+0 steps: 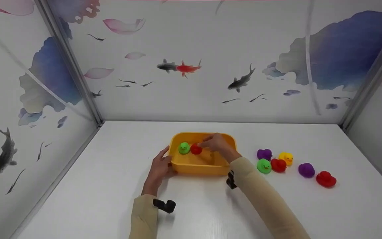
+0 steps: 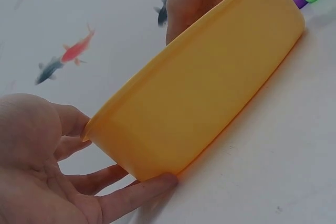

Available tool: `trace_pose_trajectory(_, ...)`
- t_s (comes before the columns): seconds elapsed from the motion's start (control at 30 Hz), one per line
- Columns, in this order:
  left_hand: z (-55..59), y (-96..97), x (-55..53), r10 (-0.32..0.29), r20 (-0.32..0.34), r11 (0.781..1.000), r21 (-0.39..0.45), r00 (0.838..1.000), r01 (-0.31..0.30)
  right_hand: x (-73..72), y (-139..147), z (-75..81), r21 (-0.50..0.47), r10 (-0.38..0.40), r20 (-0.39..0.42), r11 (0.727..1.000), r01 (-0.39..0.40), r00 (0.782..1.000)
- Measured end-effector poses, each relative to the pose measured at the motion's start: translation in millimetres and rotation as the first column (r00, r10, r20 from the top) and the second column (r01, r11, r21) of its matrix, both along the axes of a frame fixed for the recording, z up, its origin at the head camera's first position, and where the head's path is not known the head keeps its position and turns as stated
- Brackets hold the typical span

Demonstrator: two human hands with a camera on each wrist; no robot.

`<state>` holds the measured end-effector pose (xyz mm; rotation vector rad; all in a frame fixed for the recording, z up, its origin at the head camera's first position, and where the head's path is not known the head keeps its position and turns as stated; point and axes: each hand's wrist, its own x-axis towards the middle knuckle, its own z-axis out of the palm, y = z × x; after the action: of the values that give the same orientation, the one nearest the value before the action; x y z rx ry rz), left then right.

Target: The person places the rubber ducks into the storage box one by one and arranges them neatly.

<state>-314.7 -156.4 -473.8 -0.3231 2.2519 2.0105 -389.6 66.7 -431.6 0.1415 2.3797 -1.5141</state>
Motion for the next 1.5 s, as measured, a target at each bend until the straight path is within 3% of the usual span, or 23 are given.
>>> trace_pose_trajectory(0.17,-0.3,-1.1,-0.1,0.009,0.005,1.0,-0.006,1.0,-0.009,3.4,14.4,2.9,0.022,0.065,-0.035,0.998,-0.064,0.997)
trace_pose_trajectory(0.37,1.3,-2.2,-1.0,0.029,0.03,0.999,-0.019,0.999,-0.028,12.3,36.7,9.9,-0.069,0.14,-0.104,0.987,-0.147,0.985)
trace_pose_trajectory(0.63,3.4,-4.1,-3.2,0.043,0.051,0.999,-0.022,0.998,-0.042,30.0,65.2,32.4,-0.13,0.188,-0.195,0.968,-0.215,0.963)
trace_pose_trajectory(0.93,-0.7,-4.0,-5.9,0.022,0.034,1.0,0.006,0.999,-0.023,52.5,101.5,41.7,-0.145,0.063,-0.257,0.984,-0.103,0.964)
trace_pose_trajectory(1.1,1.1,-2.3,-7.5,0.023,0.046,1.0,0.005,0.999,-0.023,66.2,124.4,39.7,-0.088,0.043,-0.266,0.994,-0.068,0.963)
trace_pose_trajectory(1.3,0.3,-0.2,-5.0,0.03,0.055,0.999,0.008,0.998,-0.031,82.3,156.1,38.6,-0.039,0.087,-0.387,0.993,-0.11,0.918)
trace_pose_trajectory(1.5,-0.6,0.8,-4.4,0.024,0.06,1.0,0.017,0.998,-0.025,94.3,185.6,45.3,0.042,0.067,-0.448,0.998,-0.054,0.892)
